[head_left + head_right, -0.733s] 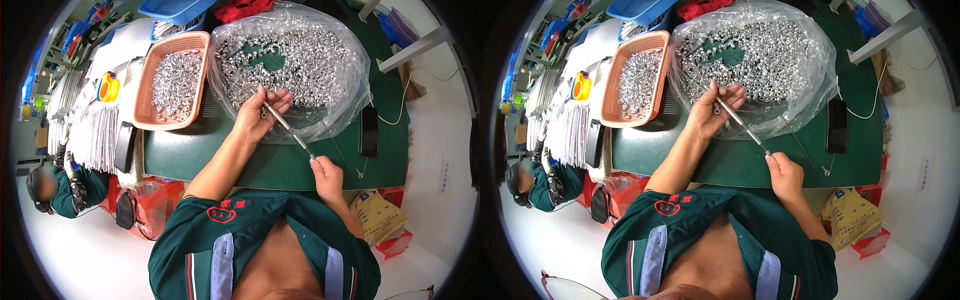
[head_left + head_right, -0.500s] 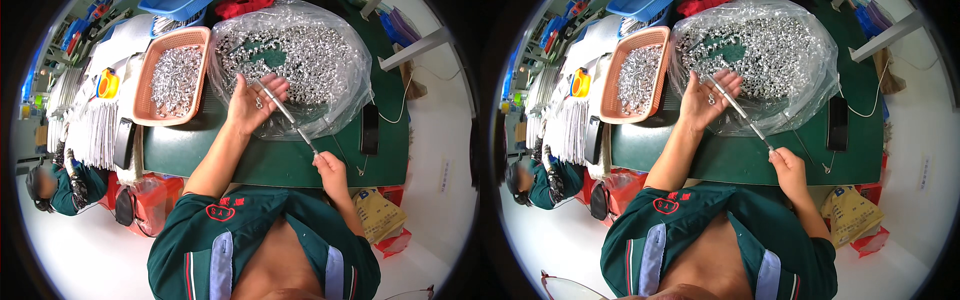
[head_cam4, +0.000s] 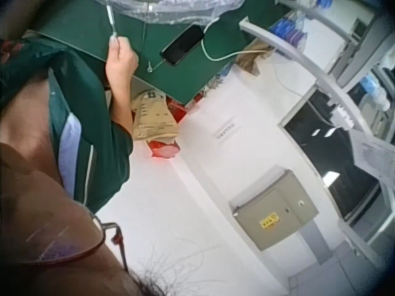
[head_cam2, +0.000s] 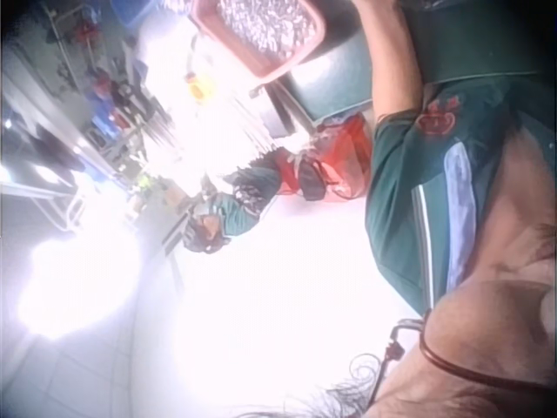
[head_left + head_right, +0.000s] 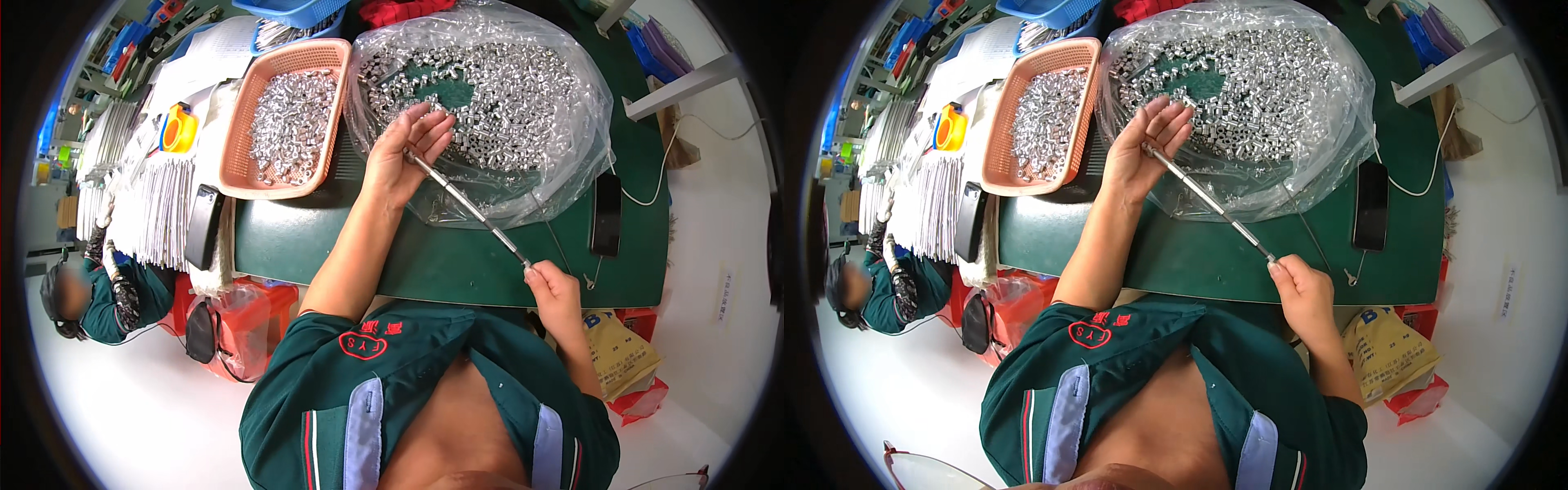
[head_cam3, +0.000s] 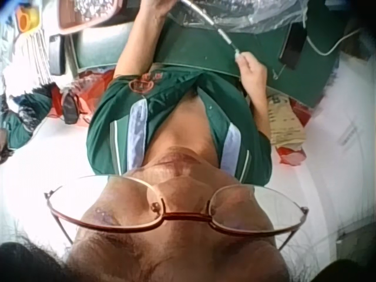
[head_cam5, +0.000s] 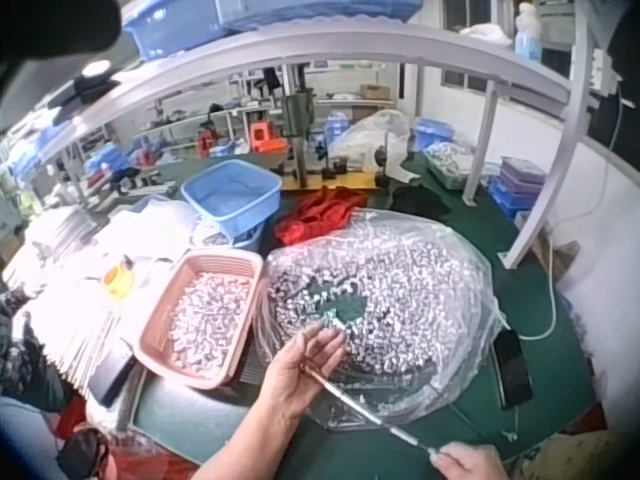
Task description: The person uses a long metal rod to pick up small silver cylindrical metal parts from a large plastic bag and threads them onto the rod. The person holds the rod with both hands and repeatedly inserts the parts into the rod's opening. A coworker is visible in the background working at a separate station.
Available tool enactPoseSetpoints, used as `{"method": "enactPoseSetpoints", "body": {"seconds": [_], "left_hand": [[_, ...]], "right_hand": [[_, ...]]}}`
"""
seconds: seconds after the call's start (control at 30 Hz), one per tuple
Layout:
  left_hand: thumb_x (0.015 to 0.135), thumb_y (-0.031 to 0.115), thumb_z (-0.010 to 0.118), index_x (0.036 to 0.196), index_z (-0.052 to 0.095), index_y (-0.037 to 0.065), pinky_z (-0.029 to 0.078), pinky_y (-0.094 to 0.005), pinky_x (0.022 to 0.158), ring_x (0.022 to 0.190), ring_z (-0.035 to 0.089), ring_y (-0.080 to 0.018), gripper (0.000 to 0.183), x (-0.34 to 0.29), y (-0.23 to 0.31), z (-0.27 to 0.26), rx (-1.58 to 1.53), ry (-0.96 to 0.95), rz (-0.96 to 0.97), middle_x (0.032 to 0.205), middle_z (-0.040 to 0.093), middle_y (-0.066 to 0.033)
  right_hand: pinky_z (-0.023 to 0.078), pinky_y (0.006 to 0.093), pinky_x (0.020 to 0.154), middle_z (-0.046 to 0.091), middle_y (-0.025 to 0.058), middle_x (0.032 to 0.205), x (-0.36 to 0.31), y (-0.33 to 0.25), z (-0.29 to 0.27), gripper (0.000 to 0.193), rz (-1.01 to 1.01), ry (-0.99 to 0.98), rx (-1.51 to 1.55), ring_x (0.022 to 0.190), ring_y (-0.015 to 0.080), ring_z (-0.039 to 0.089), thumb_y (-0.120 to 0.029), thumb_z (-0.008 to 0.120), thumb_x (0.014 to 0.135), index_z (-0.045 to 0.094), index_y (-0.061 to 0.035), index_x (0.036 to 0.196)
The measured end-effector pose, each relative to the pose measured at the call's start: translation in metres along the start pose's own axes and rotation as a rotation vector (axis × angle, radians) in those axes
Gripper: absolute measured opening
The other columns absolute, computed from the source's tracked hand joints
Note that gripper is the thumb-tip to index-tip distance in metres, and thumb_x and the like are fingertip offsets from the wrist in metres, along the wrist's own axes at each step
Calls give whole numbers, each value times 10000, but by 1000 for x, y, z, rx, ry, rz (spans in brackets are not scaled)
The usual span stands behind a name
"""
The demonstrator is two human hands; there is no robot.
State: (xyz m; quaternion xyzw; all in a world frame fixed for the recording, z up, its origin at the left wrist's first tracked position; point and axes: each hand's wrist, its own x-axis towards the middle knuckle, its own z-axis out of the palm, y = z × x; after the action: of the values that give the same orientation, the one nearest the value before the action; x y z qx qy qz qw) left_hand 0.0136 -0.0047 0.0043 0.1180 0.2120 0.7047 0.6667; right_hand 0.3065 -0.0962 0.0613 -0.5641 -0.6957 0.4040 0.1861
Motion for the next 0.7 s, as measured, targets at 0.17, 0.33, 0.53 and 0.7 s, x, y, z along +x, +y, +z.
{"method": "enactPoseSetpoints", "body": {"seconds": [0.17, 0.33, 0.53, 0.7], "left_hand": [[966, 146, 464, 1258, 432, -19, 518, -404, 914, 1081, 589, -315, 336, -2, 0, 4, 119, 50, 4, 1140, 580, -197], [971, 133, 444, 1250, 451, -11, 569, -361, 801, 928, 659, -256, 314, -1, 6, -2, 154, 19, -154, 1082, 616, -177], [977, 133, 429, 1229, 460, -16, 586, -320, 734, 854, 671, -204, 295, 0, 7, -13, 9, -74, -301, 1035, 634, -177], [978, 146, 430, 1222, 462, -19, 587, -325, 741, 857, 670, -202, 296, 1, 3, -13, -11, -38, -248, 1029, 635, -172]], "right_hand": [[376, 311, 491, 516, 101, 598, -1, -14, -9, 145, -38, 50, -142, 497, 206, 495, -145, 594, 875, 582, -14, 815], [385, 317, 497, 539, 108, 615, 3, -20, -19, 140, -115, 75, -207, 513, 235, 520, -143, 603, 866, 589, -16, 809], [380, 302, 491, 530, 98, 602, 6, -12, -24, 132, -116, 62, -151, 498, 198, 497, -131, 610, 862, 593, -12, 809], [378, 299, 490, 527, 95, 598, 3, -11, -17, 132, -85, 62, -130, 494, 187, 489, -134, 610, 865, 594, -12, 817]]}}
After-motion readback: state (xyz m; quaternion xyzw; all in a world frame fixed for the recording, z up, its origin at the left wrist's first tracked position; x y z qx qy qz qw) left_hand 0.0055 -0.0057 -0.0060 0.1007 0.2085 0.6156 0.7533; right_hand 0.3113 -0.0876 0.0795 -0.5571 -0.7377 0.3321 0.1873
